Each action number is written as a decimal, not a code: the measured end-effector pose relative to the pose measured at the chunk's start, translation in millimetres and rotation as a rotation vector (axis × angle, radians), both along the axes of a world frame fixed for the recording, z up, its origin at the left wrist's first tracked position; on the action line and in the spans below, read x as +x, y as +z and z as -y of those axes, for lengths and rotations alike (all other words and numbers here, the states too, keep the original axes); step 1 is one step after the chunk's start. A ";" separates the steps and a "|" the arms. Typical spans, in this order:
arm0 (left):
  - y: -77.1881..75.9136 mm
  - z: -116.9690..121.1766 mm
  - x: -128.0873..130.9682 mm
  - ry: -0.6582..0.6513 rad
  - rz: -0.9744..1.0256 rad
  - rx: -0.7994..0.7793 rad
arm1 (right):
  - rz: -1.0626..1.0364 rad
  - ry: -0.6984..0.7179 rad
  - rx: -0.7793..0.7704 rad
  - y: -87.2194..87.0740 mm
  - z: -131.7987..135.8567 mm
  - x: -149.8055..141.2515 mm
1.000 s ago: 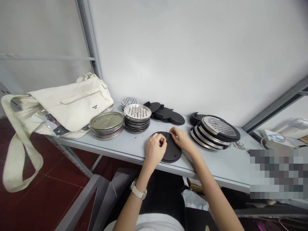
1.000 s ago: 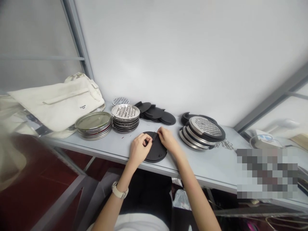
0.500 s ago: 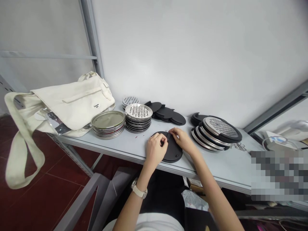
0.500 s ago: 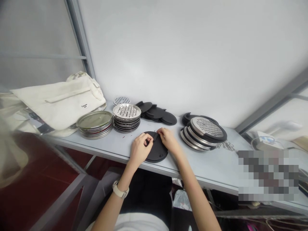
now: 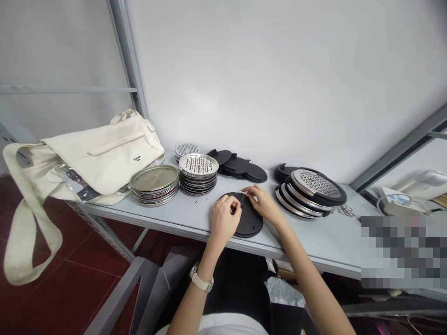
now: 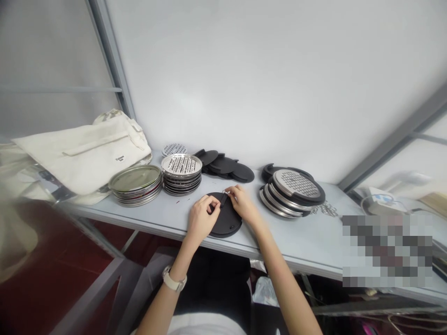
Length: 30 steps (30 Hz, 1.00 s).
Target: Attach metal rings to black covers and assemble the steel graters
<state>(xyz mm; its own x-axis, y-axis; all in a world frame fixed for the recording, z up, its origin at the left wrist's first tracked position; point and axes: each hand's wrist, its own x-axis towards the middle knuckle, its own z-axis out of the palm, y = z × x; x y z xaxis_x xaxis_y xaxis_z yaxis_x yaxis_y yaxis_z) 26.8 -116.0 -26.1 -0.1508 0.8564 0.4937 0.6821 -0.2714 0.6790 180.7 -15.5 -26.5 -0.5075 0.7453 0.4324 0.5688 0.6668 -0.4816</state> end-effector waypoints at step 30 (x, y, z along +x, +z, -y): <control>1.3 0.4 -0.4 -0.004 0.003 0.007 | 0.056 -0.016 -0.021 4.4 1.8 -1.0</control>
<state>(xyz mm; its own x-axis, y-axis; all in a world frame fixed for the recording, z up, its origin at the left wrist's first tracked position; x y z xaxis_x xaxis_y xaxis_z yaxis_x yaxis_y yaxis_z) 26.4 -116.4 -24.7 -0.1492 0.8536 0.4991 0.6787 -0.2787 0.6795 179.7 -17.3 -22.2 -0.5184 0.7620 0.3882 0.6059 0.6476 -0.4621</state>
